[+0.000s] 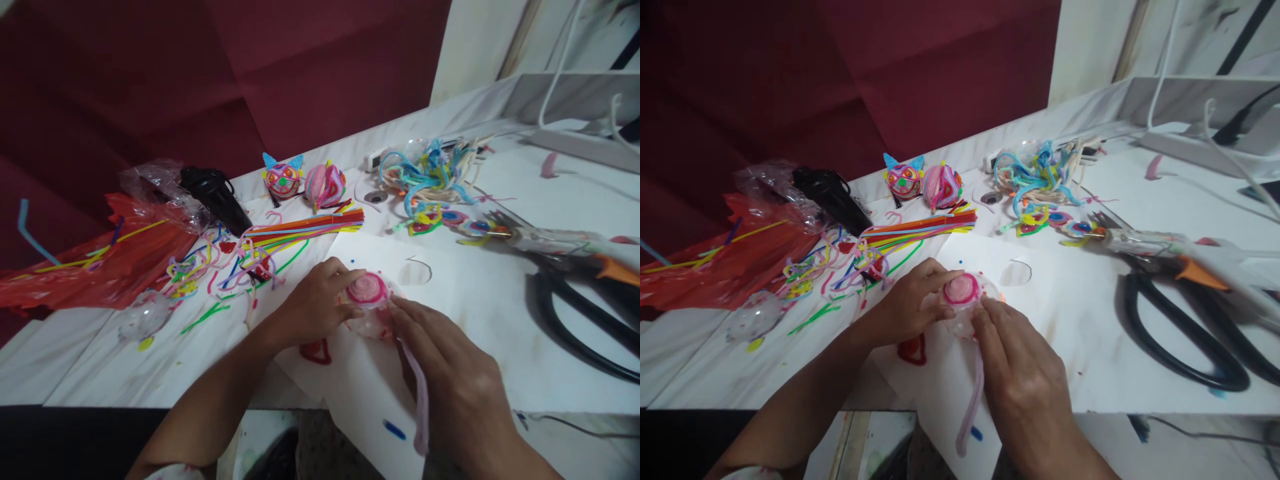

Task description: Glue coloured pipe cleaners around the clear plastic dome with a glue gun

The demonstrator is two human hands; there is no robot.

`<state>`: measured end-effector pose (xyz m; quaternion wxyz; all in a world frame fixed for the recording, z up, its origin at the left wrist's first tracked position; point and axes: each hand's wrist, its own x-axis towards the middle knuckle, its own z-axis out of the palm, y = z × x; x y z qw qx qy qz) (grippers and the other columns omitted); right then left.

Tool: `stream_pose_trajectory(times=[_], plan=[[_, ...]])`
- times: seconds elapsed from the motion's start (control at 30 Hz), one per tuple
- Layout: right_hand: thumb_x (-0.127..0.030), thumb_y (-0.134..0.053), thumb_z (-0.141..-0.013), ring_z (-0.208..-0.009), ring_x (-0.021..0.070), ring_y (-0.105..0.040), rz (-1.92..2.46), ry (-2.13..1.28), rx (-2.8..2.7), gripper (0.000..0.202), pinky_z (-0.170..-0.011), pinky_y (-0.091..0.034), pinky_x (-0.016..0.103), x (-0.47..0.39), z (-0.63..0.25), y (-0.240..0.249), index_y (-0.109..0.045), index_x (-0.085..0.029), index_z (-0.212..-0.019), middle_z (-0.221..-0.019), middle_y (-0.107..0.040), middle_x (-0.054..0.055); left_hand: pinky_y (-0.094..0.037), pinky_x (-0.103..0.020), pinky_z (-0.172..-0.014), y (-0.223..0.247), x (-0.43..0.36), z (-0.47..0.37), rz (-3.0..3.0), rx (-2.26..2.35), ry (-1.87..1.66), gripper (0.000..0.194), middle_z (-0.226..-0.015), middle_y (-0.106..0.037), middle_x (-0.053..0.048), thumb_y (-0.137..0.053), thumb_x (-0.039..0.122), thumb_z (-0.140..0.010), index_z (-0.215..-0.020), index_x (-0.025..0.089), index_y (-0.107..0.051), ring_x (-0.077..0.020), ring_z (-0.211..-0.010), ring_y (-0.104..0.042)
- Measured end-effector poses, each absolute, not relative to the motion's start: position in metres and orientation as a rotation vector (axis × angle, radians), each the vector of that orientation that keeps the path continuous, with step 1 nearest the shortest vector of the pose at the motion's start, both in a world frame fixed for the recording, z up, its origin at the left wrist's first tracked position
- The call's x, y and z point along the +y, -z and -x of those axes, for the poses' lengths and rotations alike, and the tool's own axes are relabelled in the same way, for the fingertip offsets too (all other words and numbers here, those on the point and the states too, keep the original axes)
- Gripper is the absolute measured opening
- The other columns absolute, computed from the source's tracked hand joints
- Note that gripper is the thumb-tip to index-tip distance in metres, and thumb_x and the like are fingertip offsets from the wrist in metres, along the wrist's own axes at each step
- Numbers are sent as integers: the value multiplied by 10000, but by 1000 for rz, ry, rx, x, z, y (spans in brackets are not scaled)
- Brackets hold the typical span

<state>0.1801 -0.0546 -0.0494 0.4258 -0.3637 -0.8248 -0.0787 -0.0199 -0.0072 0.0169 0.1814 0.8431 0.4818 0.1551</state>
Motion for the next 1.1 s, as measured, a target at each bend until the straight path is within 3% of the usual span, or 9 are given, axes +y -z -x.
stream_pose_trajectory(times=[0.23, 0.4, 0.63, 0.73, 0.83, 0.97, 1.1], plan=[[18, -435, -863, -1037, 355, -606, 918, 380, -2066, 319, -795, -581, 502, -58, -169, 48, -536, 4, -1165, -1120, -626, 265, -472, -365, -929, -17, -7, 19, -2405, 1360, -441, 511, -1060, -561, -88, -720, 288, -786, -1250, 137, -568, -219, -999, -555], [39, -445, -849, -1008, 363, -618, 870, 441, -2050, 278, -771, -589, 489, -55, -167, 47, -577, 41, -1094, -1084, -638, 275, -471, -375, -938, -18, -11, 16, -2417, 1398, -434, 471, -1048, -556, -76, -686, 298, -815, -1246, 155, -561, -222, -1003, -555], [-45, -471, -895, -1058, 284, -614, 787, 178, -2088, 280, -852, -580, 441, -35, -192, 49, -579, -36, -1154, -1132, -648, 204, -515, -390, -813, -15, -22, 2, -2397, 1636, -447, 411, -971, -540, -66, -709, 380, -779, -1097, 148, -587, -232, -904, -552], [-57, -482, -898, -1114, 268, -591, 784, 105, -2107, 318, -891, -565, 438, -32, -197, 52, -561, -69, -1206, -1188, -631, 187, -483, -431, -915, -13, -17, 3, -2534, 1493, -539, 498, -1095, -560, -106, -730, 441, -751, -1124, 158, -562, -265, -1029, -542], [-81, -473, -912, -1135, 279, -577, 797, 79, -2104, 326, -888, -564, 454, -35, -196, 53, -549, -61, -1228, -1209, -615, 200, -405, -423, -1040, -13, -8, 7, -2667, 1162, -594, 518, -1262, -548, -132, -667, 417, -825, -1248, 162, -511, -259, -1182, -498], [-69, -452, -917, -1085, 270, -605, 832, 70, -2052, 301, -844, -585, 435, -41, -193, 52, -568, -52, -1194, -1169, -625, 208, -433, -384, -1000, -15, -1, 9, -2698, 1013, -541, 419, -1192, -610, -118, -637, 340, -859, -1226, 153, -559, -235, -1127, -536], [-64, -472, -906, -1032, 272, -633, 885, 75, -2009, 291, -811, -599, 440, -47, -191, 49, -590, -68, -1173, -1133, -643, 197, -446, -373, -969, -17, 0, 8, -2686, 1026, -531, 456, -1141, -632, -123, -699, 336, -810, -1197, 122, -588, -236, -1081, -557]])
